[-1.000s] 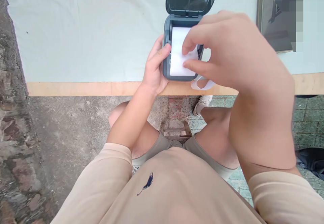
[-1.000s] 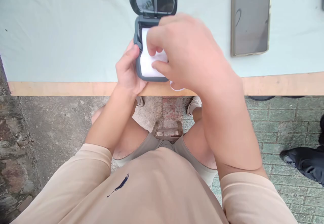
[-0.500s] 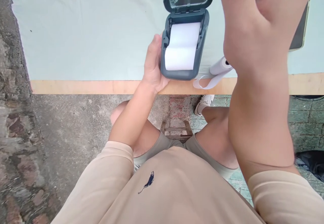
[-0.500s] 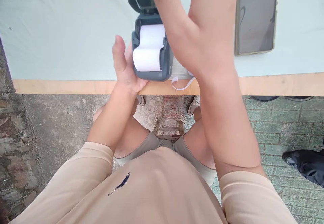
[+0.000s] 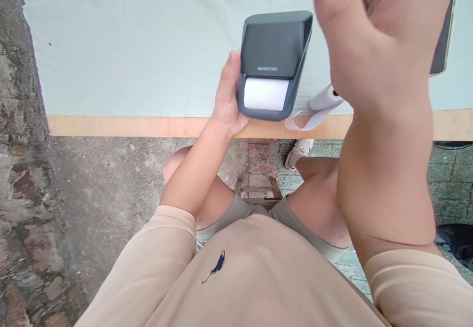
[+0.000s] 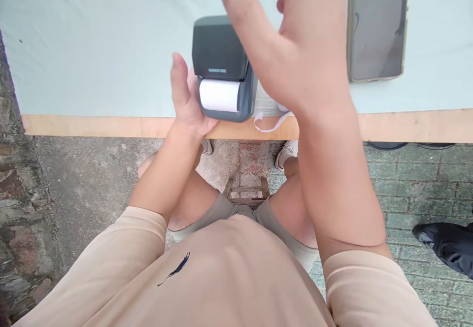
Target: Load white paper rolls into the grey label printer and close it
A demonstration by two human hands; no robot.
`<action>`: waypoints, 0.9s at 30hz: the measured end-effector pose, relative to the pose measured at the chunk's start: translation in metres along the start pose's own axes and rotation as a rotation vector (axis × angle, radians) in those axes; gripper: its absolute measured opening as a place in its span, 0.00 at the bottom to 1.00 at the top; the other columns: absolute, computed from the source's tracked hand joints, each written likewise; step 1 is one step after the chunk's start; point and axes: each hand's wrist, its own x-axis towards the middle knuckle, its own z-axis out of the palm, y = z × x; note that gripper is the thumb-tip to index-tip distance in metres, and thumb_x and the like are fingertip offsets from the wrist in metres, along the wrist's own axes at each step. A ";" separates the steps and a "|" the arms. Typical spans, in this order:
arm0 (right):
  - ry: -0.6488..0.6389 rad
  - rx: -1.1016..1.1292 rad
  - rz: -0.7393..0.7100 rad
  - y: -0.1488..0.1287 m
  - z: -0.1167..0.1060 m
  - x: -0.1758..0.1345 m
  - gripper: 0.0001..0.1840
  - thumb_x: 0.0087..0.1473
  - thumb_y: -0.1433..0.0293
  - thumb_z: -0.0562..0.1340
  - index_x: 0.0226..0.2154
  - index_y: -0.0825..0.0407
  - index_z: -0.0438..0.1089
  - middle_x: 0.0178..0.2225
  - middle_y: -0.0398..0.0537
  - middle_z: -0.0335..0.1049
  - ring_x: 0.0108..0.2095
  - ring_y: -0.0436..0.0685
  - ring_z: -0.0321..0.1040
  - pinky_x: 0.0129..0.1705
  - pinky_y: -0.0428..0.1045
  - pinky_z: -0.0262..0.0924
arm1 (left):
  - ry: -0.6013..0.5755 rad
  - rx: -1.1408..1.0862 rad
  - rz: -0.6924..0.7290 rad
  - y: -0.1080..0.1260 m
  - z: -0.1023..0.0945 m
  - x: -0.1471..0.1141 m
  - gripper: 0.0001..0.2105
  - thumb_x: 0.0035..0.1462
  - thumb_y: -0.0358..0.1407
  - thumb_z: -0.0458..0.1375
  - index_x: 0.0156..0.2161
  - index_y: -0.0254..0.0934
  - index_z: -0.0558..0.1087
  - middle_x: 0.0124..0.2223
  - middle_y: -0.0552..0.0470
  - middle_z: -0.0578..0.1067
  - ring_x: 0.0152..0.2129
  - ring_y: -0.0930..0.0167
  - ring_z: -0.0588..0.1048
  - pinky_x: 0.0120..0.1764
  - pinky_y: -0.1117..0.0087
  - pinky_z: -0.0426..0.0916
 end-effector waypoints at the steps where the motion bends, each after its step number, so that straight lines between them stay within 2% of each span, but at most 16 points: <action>1: 0.044 -0.041 -0.010 -0.002 -0.001 0.001 0.25 0.59 0.59 0.46 0.56 0.49 0.53 0.55 0.41 0.56 0.57 0.53 0.56 0.60 0.52 0.54 | -0.021 -0.006 0.004 0.000 0.000 -0.001 0.21 0.52 0.55 0.53 0.43 0.43 0.72 0.31 0.50 0.78 0.53 0.61 0.71 0.53 0.63 0.67; 2: 0.046 -0.080 -0.020 -0.002 -0.002 0.001 0.24 0.56 0.61 0.53 0.54 0.50 0.57 0.52 0.41 0.59 0.54 0.53 0.58 0.59 0.51 0.56 | -0.038 -0.013 0.005 -0.001 0.000 -0.001 0.17 0.52 0.51 0.55 0.42 0.42 0.72 0.32 0.51 0.78 0.54 0.60 0.70 0.54 0.63 0.67; 3: -0.005 -0.113 -0.032 -0.003 -0.002 0.002 0.25 0.53 0.63 0.56 0.53 0.51 0.58 0.51 0.43 0.61 0.52 0.53 0.59 0.58 0.52 0.58 | -0.050 -0.016 0.002 -0.001 -0.001 -0.001 0.15 0.52 0.48 0.57 0.40 0.42 0.72 0.34 0.50 0.79 0.55 0.60 0.69 0.55 0.63 0.66; 5: -0.134 -0.111 0.000 -0.003 0.000 0.002 0.27 0.52 0.63 0.57 0.55 0.49 0.57 0.51 0.46 0.60 0.52 0.56 0.59 0.58 0.56 0.60 | -0.055 -0.009 -0.004 -0.003 -0.003 -0.001 0.12 0.51 0.46 0.58 0.37 0.41 0.72 0.35 0.49 0.80 0.56 0.58 0.67 0.55 0.63 0.66; 9: -0.175 -0.040 0.078 -0.003 0.005 0.003 0.29 0.50 0.62 0.59 0.55 0.44 0.55 0.48 0.48 0.59 0.45 0.57 0.62 0.52 0.63 0.65 | -0.067 0.051 -0.011 -0.005 -0.008 0.002 0.14 0.52 0.47 0.55 0.41 0.43 0.72 0.37 0.49 0.80 0.56 0.56 0.68 0.50 0.61 0.69; 10: -0.177 -0.024 0.082 -0.004 0.006 0.003 0.29 0.50 0.62 0.59 0.55 0.44 0.55 0.47 0.48 0.59 0.43 0.56 0.62 0.47 0.62 0.69 | -0.071 0.066 -0.015 -0.005 -0.009 0.002 0.14 0.52 0.47 0.55 0.42 0.44 0.71 0.37 0.49 0.80 0.55 0.56 0.68 0.48 0.61 0.70; 12: -0.181 0.010 0.098 -0.004 0.007 0.003 0.30 0.49 0.61 0.60 0.55 0.41 0.54 0.47 0.48 0.58 0.40 0.55 0.63 0.32 0.56 0.73 | -0.073 0.081 -0.015 -0.005 -0.009 0.003 0.14 0.52 0.47 0.55 0.42 0.44 0.71 0.37 0.49 0.80 0.55 0.56 0.68 0.47 0.61 0.70; 14: -0.183 0.042 0.114 -0.005 0.007 0.003 0.31 0.48 0.62 0.60 0.54 0.39 0.53 0.48 0.48 0.57 0.37 0.55 0.63 0.19 0.50 0.68 | -0.070 0.076 0.001 -0.004 -0.009 0.003 0.15 0.52 0.48 0.55 0.41 0.44 0.71 0.36 0.49 0.80 0.55 0.56 0.69 0.47 0.62 0.70; 15: -0.184 0.042 0.111 -0.005 0.007 0.003 0.32 0.48 0.62 0.60 0.55 0.39 0.52 0.48 0.48 0.57 0.37 0.55 0.63 0.17 0.50 0.67 | -0.074 0.071 0.009 -0.004 -0.008 0.002 0.14 0.51 0.48 0.56 0.41 0.44 0.71 0.35 0.49 0.80 0.54 0.56 0.69 0.47 0.62 0.70; 16: -0.186 0.037 0.101 -0.005 0.007 0.004 0.32 0.48 0.63 0.60 0.55 0.39 0.51 0.48 0.47 0.57 0.38 0.56 0.64 0.19 0.52 0.69 | -0.080 0.066 0.021 -0.004 -0.006 0.002 0.14 0.51 0.47 0.56 0.41 0.44 0.71 0.35 0.49 0.79 0.54 0.57 0.70 0.47 0.62 0.70; 18: -0.192 0.006 0.066 -0.004 0.005 0.004 0.31 0.48 0.63 0.60 0.55 0.42 0.53 0.47 0.47 0.58 0.42 0.57 0.63 0.34 0.60 0.73 | -0.096 0.057 0.054 -0.003 -0.003 0.000 0.13 0.52 0.45 0.56 0.40 0.42 0.70 0.36 0.51 0.78 0.53 0.58 0.71 0.47 0.62 0.71; 20: -0.194 -0.026 0.037 -0.003 0.002 0.005 0.29 0.49 0.64 0.60 0.54 0.45 0.55 0.46 0.46 0.59 0.46 0.57 0.62 0.50 0.64 0.66 | -0.097 0.047 0.082 -0.001 0.000 -0.001 0.11 0.52 0.44 0.56 0.39 0.42 0.70 0.36 0.52 0.77 0.53 0.60 0.71 0.48 0.63 0.72; 21: -0.189 -0.035 0.027 -0.002 0.000 0.005 0.28 0.50 0.64 0.60 0.53 0.45 0.56 0.46 0.45 0.60 0.48 0.57 0.61 0.55 0.64 0.63 | -0.086 0.040 0.081 0.001 0.002 -0.001 0.12 0.53 0.45 0.55 0.39 0.42 0.70 0.36 0.52 0.76 0.53 0.61 0.71 0.48 0.64 0.71; 24: -0.163 -0.053 -0.004 0.004 -0.006 0.004 0.22 0.53 0.64 0.56 0.52 0.44 0.58 0.50 0.39 0.61 0.50 0.55 0.60 0.58 0.59 0.60 | 0.012 0.023 0.030 0.004 0.005 -0.001 0.15 0.55 0.48 0.49 0.38 0.41 0.71 0.35 0.51 0.76 0.54 0.63 0.70 0.51 0.65 0.70; 27: -0.159 -0.078 -0.060 0.011 -0.009 0.001 0.21 0.55 0.63 0.55 0.52 0.40 0.58 0.52 0.37 0.61 0.51 0.53 0.61 0.57 0.54 0.61 | 0.081 0.000 0.024 0.005 0.004 0.001 0.14 0.57 0.45 0.47 0.35 0.39 0.71 0.38 0.52 0.76 0.54 0.64 0.70 0.51 0.65 0.71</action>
